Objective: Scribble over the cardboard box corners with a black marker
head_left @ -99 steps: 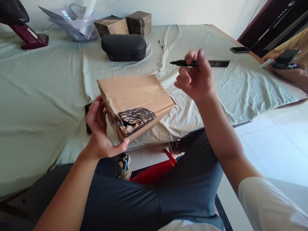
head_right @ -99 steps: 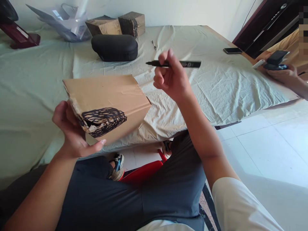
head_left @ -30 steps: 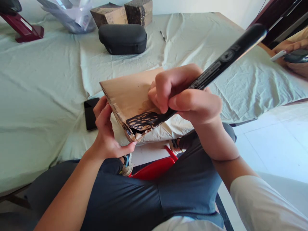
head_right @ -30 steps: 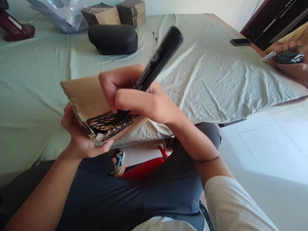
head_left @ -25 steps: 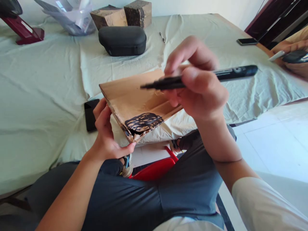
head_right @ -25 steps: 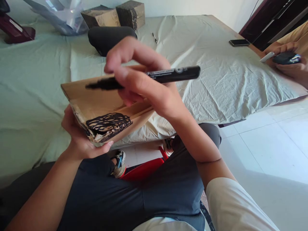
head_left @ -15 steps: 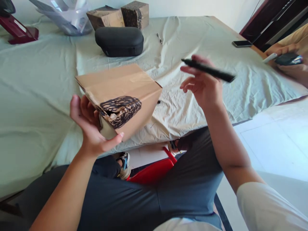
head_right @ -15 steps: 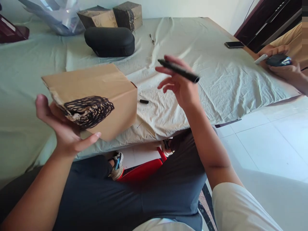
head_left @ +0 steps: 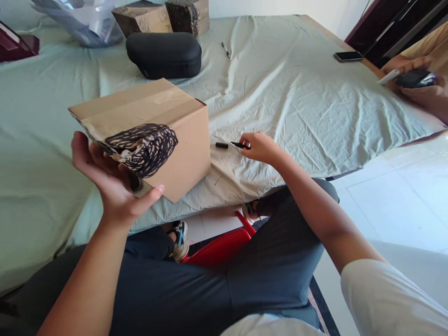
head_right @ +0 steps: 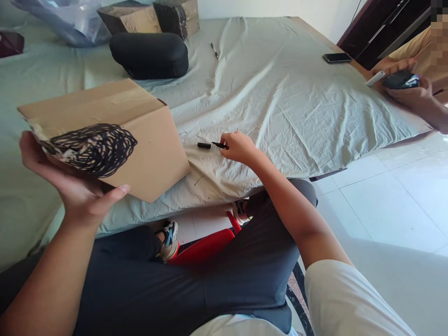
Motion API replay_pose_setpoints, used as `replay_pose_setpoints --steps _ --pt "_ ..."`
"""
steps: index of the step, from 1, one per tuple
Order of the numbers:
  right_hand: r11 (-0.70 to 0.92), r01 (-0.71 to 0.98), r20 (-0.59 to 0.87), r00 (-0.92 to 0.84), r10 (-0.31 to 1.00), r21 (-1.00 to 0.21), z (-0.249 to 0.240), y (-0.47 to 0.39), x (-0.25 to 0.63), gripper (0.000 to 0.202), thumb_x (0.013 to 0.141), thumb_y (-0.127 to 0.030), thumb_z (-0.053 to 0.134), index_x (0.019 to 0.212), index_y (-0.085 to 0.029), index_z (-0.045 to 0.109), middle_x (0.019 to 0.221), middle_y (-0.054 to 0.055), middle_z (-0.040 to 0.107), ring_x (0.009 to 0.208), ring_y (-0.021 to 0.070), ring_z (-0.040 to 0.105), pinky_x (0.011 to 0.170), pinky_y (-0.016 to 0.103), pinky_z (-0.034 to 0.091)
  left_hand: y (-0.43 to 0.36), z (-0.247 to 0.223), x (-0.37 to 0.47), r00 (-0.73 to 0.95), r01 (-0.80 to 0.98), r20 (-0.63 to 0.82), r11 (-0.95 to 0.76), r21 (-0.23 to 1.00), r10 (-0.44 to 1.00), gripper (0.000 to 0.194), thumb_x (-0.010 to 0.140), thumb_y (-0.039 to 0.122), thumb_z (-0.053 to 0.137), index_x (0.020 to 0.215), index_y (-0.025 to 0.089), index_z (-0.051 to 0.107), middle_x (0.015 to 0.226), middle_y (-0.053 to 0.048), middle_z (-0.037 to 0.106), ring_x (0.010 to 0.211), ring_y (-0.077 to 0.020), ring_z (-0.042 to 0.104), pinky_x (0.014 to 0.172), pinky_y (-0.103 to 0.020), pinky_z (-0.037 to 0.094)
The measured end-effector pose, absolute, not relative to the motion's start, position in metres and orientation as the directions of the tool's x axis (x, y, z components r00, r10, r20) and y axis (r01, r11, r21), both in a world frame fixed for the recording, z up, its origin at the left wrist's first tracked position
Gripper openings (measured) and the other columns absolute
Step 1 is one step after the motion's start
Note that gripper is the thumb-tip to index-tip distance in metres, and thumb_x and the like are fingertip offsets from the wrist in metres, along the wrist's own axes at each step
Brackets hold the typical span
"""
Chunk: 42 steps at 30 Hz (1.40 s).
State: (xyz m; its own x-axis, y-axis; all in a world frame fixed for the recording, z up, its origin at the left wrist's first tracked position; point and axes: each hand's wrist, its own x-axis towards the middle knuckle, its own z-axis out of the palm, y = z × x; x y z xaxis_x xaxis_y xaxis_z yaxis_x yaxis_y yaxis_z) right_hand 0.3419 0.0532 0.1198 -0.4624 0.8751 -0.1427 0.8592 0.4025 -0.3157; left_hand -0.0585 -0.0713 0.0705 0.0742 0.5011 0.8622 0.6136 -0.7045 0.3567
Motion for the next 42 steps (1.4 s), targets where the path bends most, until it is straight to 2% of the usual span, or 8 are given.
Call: replay_pose_setpoints --steps 3,7,13,23,28,32,36,42 --pt "0.384 0.888 -0.171 -0.431 0.886 -0.252 0.115 0.054 0.339 0.030 0.092 -0.019 0.065 0.118 -0.020 0.082 0.121 0.012 0.086 0.106 0.0299 0.074 0.074 0.036 0.039 -0.073 0.064 -0.062 -0.007 0.629 0.835 -0.647 0.431 0.550 0.172 0.023 0.092 0.092 0.167 0.039 0.016 0.172 -0.012 0.012 0.175 -0.0493 -0.002 0.145 -0.071 0.006" --pt "0.408 0.881 -0.149 -0.449 0.881 -0.238 0.106 0.056 0.334 0.031 0.092 -0.017 0.065 0.118 -0.020 0.083 0.128 0.014 0.083 0.112 0.0318 0.073 0.075 0.036 0.041 -0.074 0.059 -0.066 -0.027 0.593 0.832 -0.661 0.459 0.554 0.168 0.025 0.088 0.096 0.166 0.039 0.017 0.172 -0.012 0.012 0.176 -0.0504 0.000 0.144 -0.074 0.016" --pt "0.453 0.853 -0.096 -0.489 0.867 -0.258 0.092 0.057 0.322 0.041 0.096 -0.016 0.058 0.130 -0.017 0.081 0.138 0.019 0.075 0.119 0.0342 0.071 0.081 0.039 0.048 -0.076 0.062 -0.062 -0.077 0.634 0.802 -0.592 0.497 0.592 0.168 0.026 0.089 0.096 0.165 0.037 0.018 0.180 -0.013 0.004 0.177 -0.0529 -0.002 0.145 -0.075 0.002" --pt "0.528 0.815 0.029 -0.538 0.843 -0.237 0.065 0.052 0.292 0.037 0.111 -0.033 0.050 0.137 -0.019 0.071 0.155 0.025 0.064 0.141 0.0444 0.053 0.116 0.058 0.046 -0.083 0.081 -0.040 0.046 0.569 0.819 -0.689 0.449 0.572 0.183 0.023 0.090 0.098 0.174 0.038 0.010 0.169 -0.015 0.029 0.174 -0.0486 0.018 0.144 -0.078 0.016" --pt "0.461 0.689 0.212 -0.418 0.883 -0.560 0.060 0.075 0.308 0.023 0.110 -0.026 0.045 0.121 -0.021 0.064 0.129 0.018 0.071 0.111 0.0306 0.065 0.100 0.045 0.053 -0.083 0.080 -0.040 -0.031 0.475 0.818 -0.711 0.518 0.574 0.171 0.031 0.084 0.101 0.170 0.035 0.015 0.166 -0.015 0.036 0.170 -0.0469 0.033 0.140 -0.077 0.031" --pt "0.377 0.280 0.329 -0.204 0.922 -0.883 0.063 0.099 0.331 0.032 0.113 -0.048 0.044 0.091 -0.028 0.055 0.082 0.002 0.057 0.076 0.0214 0.054 0.077 0.038 0.051 -0.080 0.077 -0.040 -0.146 0.432 0.774 -0.664 0.610 0.616 0.155 0.042 0.080 0.103 0.164 0.034 0.019 0.166 -0.016 0.038 0.151 -0.0394 0.056 0.132 -0.068 0.046" --pt "0.290 0.004 0.286 -0.144 0.947 -0.957 0.072 0.104 0.336 0.063 0.105 -0.086 0.046 0.078 -0.028 0.051 0.072 -0.001 0.048 0.063 0.0169 0.044 0.060 0.033 0.043 -0.080 0.079 -0.038 -0.196 0.391 0.742 -0.642 0.659 0.642 0.155 0.037 0.076 0.106 0.160 0.032 0.022 0.164 -0.017 0.039 0.144 -0.0371 0.059 0.131 -0.064 0.047" --pt "0.285 -0.006 0.283 -0.133 0.950 -0.959 0.087 0.081 0.324 0.077 0.097 -0.093 0.059 0.060 -0.028 0.043 0.059 -0.003 0.041 0.056 0.0138 0.037 0.056 0.033 0.040 -0.081 0.086 -0.033 -0.128 0.400 0.806 -0.714 0.575 0.577 0.170 0.019 0.077 0.105 0.159 0.028 0.022 0.161 -0.017 0.039 0.164 -0.0422 0.037 0.141 -0.064 0.033"
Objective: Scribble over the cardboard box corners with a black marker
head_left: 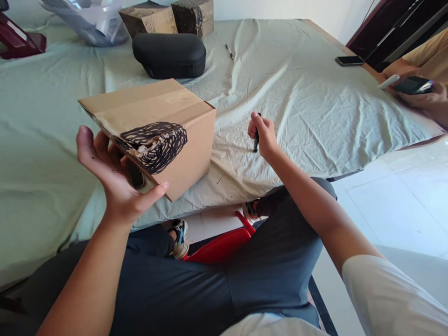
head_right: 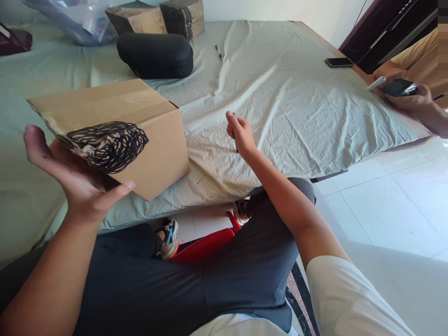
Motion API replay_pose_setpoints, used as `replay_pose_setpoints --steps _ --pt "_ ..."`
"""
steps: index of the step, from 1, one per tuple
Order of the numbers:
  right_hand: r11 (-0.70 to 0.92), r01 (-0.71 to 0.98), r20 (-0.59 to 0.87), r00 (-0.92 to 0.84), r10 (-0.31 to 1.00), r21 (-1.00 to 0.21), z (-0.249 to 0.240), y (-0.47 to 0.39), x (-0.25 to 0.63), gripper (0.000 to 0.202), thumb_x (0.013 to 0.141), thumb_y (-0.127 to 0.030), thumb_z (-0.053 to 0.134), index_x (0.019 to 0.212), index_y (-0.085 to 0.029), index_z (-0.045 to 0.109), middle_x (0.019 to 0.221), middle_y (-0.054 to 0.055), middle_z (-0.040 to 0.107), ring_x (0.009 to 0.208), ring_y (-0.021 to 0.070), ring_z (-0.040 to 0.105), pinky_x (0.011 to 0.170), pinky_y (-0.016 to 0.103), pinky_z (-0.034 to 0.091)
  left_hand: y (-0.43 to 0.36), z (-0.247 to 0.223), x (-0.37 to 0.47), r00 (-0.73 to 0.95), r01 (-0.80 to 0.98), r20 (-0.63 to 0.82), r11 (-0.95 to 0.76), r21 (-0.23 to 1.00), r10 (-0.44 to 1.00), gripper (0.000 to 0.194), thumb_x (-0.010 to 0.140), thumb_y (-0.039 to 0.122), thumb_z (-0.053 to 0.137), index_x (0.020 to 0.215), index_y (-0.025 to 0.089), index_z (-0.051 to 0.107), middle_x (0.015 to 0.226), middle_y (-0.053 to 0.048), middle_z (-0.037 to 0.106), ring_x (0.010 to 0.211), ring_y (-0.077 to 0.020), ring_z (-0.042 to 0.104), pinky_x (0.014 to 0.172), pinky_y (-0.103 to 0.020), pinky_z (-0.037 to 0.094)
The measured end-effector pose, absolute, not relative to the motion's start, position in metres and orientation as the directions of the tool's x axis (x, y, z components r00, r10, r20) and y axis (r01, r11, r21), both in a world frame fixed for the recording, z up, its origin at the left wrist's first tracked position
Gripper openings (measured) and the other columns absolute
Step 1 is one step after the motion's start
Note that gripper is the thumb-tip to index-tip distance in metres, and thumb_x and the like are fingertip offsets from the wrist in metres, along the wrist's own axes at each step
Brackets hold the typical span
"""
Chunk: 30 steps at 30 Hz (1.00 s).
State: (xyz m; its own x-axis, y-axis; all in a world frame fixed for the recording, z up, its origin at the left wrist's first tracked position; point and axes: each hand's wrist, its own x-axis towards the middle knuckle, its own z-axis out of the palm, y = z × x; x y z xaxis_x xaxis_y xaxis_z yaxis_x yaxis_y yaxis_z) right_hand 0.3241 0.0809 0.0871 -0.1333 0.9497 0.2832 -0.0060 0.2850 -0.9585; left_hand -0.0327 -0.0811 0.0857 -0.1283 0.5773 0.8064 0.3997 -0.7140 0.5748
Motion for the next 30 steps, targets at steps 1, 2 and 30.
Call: replay_pose_setpoints --steps 1,2,30 --pt "0.293 -0.006 0.291 -0.129 0.948 -0.956 0.089 0.078 0.322 0.078 0.097 -0.093 0.061 0.058 -0.028 0.041 0.057 -0.003 0.040 0.055 0.0132 0.036 0.055 0.033 0.039 -0.082 0.086 -0.032 -0.115 0.405 0.807 -0.714 0.571 0.580 0.170 0.020 0.077 0.105 0.160 0.028 0.022 0.163 -0.017 0.037 0.168 -0.0423 0.032 0.141 -0.064 0.032" --pt "0.300 -0.012 0.300 -0.125 0.946 -0.954 0.091 0.075 0.320 0.080 0.097 -0.093 0.060 0.056 -0.028 0.040 0.055 -0.004 0.038 0.054 0.0128 0.035 0.054 0.033 0.037 -0.083 0.086 -0.032 -0.110 0.405 0.802 -0.710 0.576 0.588 0.169 0.022 0.076 0.105 0.161 0.029 0.021 0.164 -0.017 0.036 0.170 -0.0422 0.029 0.142 -0.064 0.031" --pt "0.549 0.675 0.258 -0.489 0.833 -0.492 0.053 0.071 0.309 0.009 0.095 -0.027 0.063 0.087 -0.023 0.065 0.103 0.013 0.072 0.105 0.0302 0.061 0.095 0.046 0.048 -0.080 0.080 -0.042 -0.175 0.380 0.722 -0.631 0.676 0.669 0.161 0.031 0.079 0.103 0.163 0.036 0.021 0.166 -0.016 0.040 0.168 -0.0457 0.040 0.128 -0.072 0.049"
